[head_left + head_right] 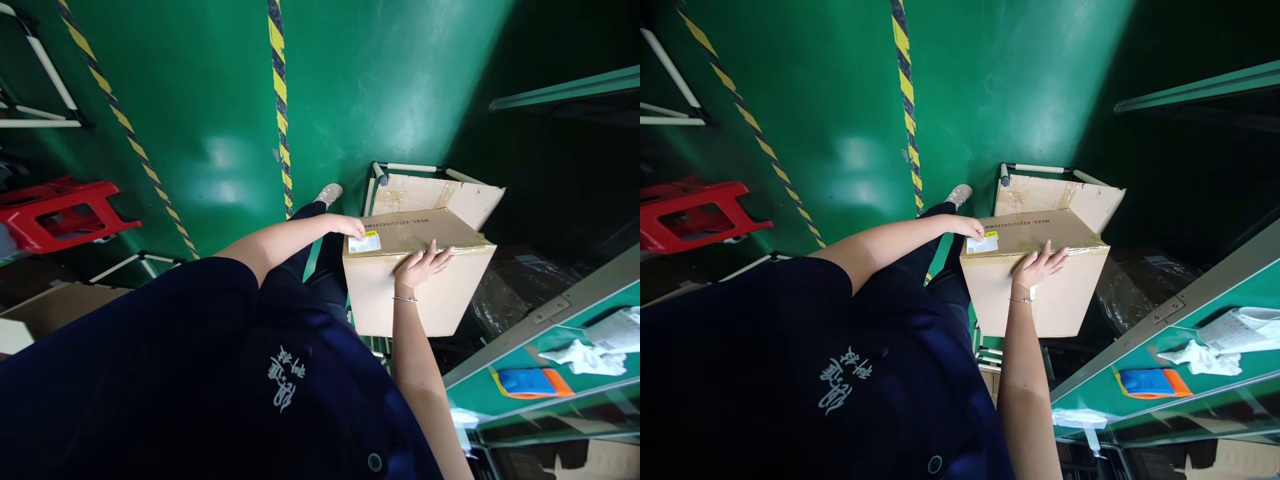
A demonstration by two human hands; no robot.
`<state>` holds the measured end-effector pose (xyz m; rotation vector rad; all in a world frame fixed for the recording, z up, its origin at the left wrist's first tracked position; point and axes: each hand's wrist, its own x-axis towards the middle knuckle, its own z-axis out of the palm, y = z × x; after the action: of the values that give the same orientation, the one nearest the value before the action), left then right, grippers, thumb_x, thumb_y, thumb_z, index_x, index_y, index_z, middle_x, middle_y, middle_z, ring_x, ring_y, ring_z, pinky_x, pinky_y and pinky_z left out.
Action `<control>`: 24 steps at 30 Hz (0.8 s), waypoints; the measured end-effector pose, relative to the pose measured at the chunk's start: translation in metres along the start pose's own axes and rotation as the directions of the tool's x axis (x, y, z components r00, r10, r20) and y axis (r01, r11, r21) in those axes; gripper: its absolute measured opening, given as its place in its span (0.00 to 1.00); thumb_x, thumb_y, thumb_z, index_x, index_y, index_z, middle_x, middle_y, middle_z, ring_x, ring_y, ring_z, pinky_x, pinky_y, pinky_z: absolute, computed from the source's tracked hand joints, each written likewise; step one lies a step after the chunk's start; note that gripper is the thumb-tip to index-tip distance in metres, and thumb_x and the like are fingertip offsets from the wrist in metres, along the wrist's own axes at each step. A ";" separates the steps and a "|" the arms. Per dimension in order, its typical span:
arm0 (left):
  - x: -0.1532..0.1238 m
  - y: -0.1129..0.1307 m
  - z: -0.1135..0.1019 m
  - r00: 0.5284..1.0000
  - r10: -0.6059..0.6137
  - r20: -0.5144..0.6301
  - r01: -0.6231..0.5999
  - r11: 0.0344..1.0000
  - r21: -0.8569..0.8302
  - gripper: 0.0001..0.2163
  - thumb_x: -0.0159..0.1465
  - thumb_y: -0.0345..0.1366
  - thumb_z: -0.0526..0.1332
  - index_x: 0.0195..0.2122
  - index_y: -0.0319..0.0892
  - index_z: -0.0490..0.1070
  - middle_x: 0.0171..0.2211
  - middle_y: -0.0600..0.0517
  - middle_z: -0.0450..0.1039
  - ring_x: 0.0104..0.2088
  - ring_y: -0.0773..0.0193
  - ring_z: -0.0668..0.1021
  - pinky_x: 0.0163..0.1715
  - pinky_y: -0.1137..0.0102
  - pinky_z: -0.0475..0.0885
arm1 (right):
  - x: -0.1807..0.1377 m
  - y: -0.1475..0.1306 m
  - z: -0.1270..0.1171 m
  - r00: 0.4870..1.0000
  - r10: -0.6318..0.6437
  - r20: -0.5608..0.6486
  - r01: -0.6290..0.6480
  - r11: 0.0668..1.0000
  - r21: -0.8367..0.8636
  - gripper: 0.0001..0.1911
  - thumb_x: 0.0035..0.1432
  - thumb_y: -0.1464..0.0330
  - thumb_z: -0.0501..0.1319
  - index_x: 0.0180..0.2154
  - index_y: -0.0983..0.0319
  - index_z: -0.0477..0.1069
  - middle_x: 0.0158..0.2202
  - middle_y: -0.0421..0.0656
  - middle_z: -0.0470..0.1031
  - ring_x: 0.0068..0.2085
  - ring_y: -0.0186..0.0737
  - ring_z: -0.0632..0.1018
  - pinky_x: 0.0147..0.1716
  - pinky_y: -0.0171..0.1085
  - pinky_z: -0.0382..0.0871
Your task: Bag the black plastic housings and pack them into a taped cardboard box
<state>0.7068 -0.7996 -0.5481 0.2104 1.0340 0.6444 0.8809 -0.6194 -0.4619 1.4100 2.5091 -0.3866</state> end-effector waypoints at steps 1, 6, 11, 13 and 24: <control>0.000 0.001 0.000 1.000 -0.002 -0.005 0.002 1.000 0.018 0.11 0.49 0.42 0.66 0.30 0.42 0.76 0.36 0.51 0.80 0.41 0.58 0.77 0.45 0.66 0.70 | 0.000 0.000 0.000 1.000 0.000 -0.002 0.000 1.000 0.000 0.38 0.68 0.51 0.37 0.64 0.64 0.67 0.73 0.55 0.47 0.76 0.56 0.44 0.70 0.65 0.46; -0.001 0.006 0.003 1.000 0.001 -0.031 0.002 0.994 0.109 0.12 0.50 0.44 0.67 0.30 0.42 0.76 0.35 0.51 0.79 0.39 0.59 0.76 0.39 0.69 0.67 | 0.000 -0.001 -0.001 1.000 0.001 -0.006 -0.001 1.000 -0.002 0.38 0.68 0.51 0.36 0.63 0.64 0.68 0.73 0.55 0.47 0.76 0.55 0.44 0.70 0.65 0.45; -0.003 0.009 0.007 0.995 0.023 -0.093 -0.002 0.975 0.222 0.10 0.50 0.42 0.68 0.28 0.41 0.77 0.33 0.49 0.78 0.39 0.53 0.77 0.39 0.66 0.68 | 0.000 -0.003 -0.003 1.000 0.007 0.013 -0.007 1.000 0.014 0.37 0.68 0.52 0.37 0.64 0.65 0.67 0.74 0.55 0.46 0.76 0.56 0.43 0.70 0.65 0.44; -0.004 0.011 0.007 0.993 0.026 -0.117 0.004 0.967 0.254 0.11 0.51 0.41 0.69 0.31 0.40 0.79 0.35 0.46 0.79 0.44 0.48 0.78 0.42 0.65 0.69 | 0.000 -0.004 -0.004 1.000 0.009 0.018 -0.009 1.000 0.005 0.36 0.68 0.53 0.38 0.64 0.65 0.66 0.73 0.55 0.46 0.76 0.56 0.43 0.70 0.66 0.45; -0.036 -0.007 0.062 0.945 0.327 -0.004 -0.308 0.897 0.318 0.32 0.74 0.46 0.46 0.76 0.40 0.44 0.78 0.49 0.37 0.76 0.60 0.43 0.72 0.68 0.38 | 0.000 -0.006 -0.006 1.000 0.009 0.020 -0.009 1.000 -0.005 0.35 0.68 0.55 0.38 0.63 0.65 0.67 0.74 0.55 0.46 0.76 0.55 0.42 0.70 0.65 0.45</control>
<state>0.7500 -0.8182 -0.4931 0.6543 1.1675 0.7820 0.8747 -0.6203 -0.4559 1.4073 2.4853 -0.3905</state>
